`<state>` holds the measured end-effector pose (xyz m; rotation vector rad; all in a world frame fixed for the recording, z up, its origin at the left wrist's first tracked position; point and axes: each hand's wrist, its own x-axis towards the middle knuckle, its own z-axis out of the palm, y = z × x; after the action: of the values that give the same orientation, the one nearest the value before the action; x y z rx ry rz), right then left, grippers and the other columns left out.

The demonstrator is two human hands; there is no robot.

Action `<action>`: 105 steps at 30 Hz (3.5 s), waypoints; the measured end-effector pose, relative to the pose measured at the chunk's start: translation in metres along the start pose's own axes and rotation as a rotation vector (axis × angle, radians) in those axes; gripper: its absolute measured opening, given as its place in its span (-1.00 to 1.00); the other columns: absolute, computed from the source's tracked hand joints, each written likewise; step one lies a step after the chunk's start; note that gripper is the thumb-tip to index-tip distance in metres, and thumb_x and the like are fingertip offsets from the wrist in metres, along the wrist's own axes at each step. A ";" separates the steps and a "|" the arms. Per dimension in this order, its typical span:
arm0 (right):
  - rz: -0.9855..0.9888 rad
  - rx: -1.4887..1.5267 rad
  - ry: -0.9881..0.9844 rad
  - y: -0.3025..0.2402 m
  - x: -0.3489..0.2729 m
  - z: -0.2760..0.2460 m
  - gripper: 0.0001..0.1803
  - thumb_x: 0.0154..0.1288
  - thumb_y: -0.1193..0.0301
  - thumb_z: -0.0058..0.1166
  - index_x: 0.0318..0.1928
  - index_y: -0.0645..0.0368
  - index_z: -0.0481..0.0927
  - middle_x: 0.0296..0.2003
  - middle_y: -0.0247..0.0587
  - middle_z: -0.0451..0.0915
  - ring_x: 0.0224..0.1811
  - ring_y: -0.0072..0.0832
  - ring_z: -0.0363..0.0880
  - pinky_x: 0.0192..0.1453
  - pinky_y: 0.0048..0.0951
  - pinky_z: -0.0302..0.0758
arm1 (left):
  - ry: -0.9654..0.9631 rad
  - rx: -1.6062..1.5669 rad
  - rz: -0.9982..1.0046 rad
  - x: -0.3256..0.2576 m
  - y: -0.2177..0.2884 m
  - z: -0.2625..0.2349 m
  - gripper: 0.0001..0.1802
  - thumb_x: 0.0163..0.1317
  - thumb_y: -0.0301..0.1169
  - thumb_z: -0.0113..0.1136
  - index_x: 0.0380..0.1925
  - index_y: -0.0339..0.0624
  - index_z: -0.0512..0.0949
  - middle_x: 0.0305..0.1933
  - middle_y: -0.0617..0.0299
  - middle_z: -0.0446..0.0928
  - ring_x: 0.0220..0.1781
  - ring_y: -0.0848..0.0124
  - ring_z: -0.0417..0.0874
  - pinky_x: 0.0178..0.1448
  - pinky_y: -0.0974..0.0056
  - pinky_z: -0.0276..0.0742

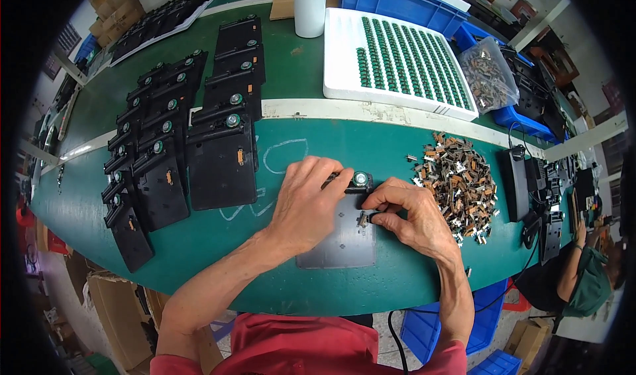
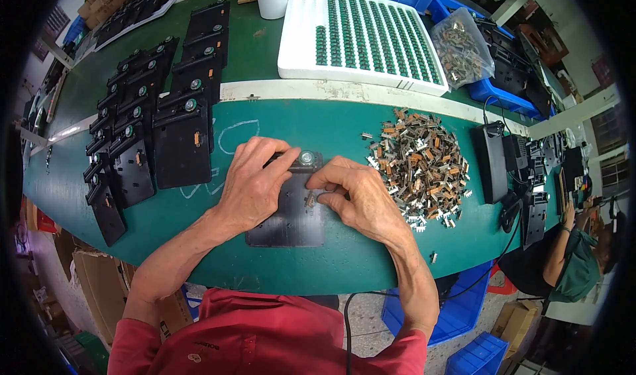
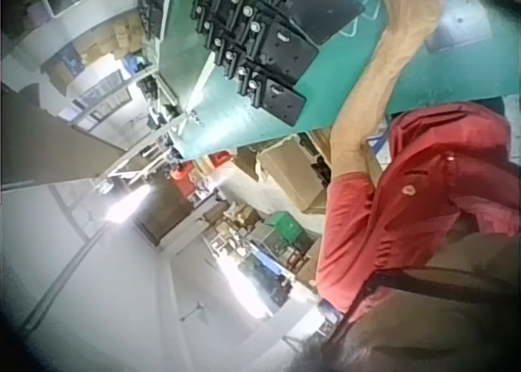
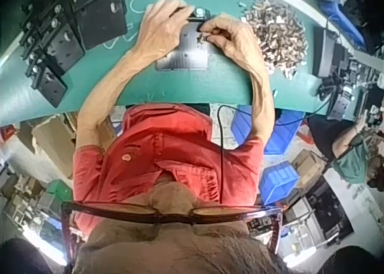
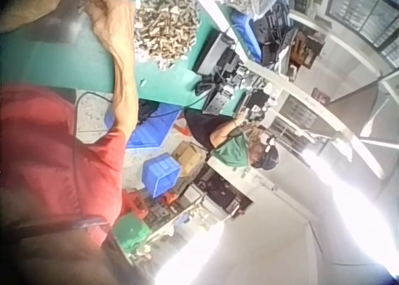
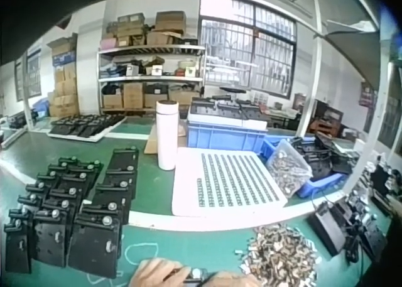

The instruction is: The person assembles device panels by taking plastic base plates from a box, attaching circular components from a tray and clips from a pile onto each plate by hand, and placing the completed panels in rows on the workbench.

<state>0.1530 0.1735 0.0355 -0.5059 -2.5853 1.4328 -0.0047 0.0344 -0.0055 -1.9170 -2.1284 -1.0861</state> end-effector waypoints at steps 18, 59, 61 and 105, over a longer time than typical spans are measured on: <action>-0.072 -0.174 0.058 -0.014 -0.007 0.005 -0.81 0.02 0.53 0.33 -0.30 0.28 0.65 -0.37 -0.05 0.64 -0.36 -0.17 0.67 -0.31 -0.29 0.57 | 0.017 0.000 -0.005 -0.001 -0.001 0.003 -0.53 -0.08 -0.68 0.32 -0.06 -0.32 0.58 -0.09 0.12 0.49 -0.03 0.17 0.50 0.03 0.12 0.37; -0.030 -0.397 0.048 -0.037 -0.009 0.015 -0.77 -0.03 0.63 0.29 -0.28 0.26 0.65 -0.31 -0.05 0.64 -0.26 -0.08 0.64 -0.21 -0.18 0.55 | 0.078 -0.015 0.025 -0.005 -0.002 0.006 -0.63 -0.01 -0.69 0.17 -0.11 -0.35 0.59 -0.13 0.10 0.49 -0.02 0.19 0.48 0.03 0.13 0.35; -0.057 -0.353 0.139 -0.041 -0.014 0.011 -0.74 -0.04 0.62 0.33 -0.24 0.26 0.66 -0.30 -0.06 0.65 -0.27 -0.11 0.66 -0.22 -0.24 0.57 | 0.066 -0.019 0.021 -0.005 -0.002 0.005 -0.62 -0.02 -0.70 0.17 -0.12 -0.36 0.59 -0.13 0.10 0.49 -0.03 0.19 0.48 0.03 0.13 0.36; 0.174 0.379 0.460 0.016 -0.027 0.031 -0.88 0.16 0.52 0.29 -0.30 0.31 0.66 -0.46 -0.41 0.59 -0.44 -0.71 0.44 -0.33 -0.64 0.40 | 0.090 0.213 -0.066 -0.045 -0.045 -0.151 -0.62 0.00 -0.67 0.25 -0.10 -0.40 0.58 -0.11 0.03 0.52 -0.06 0.07 0.53 0.02 0.13 0.47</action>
<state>0.1734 0.1472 0.0066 -0.8931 -1.9012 1.5818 -0.0942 -0.0836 0.0649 -1.6835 -2.1737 -0.8952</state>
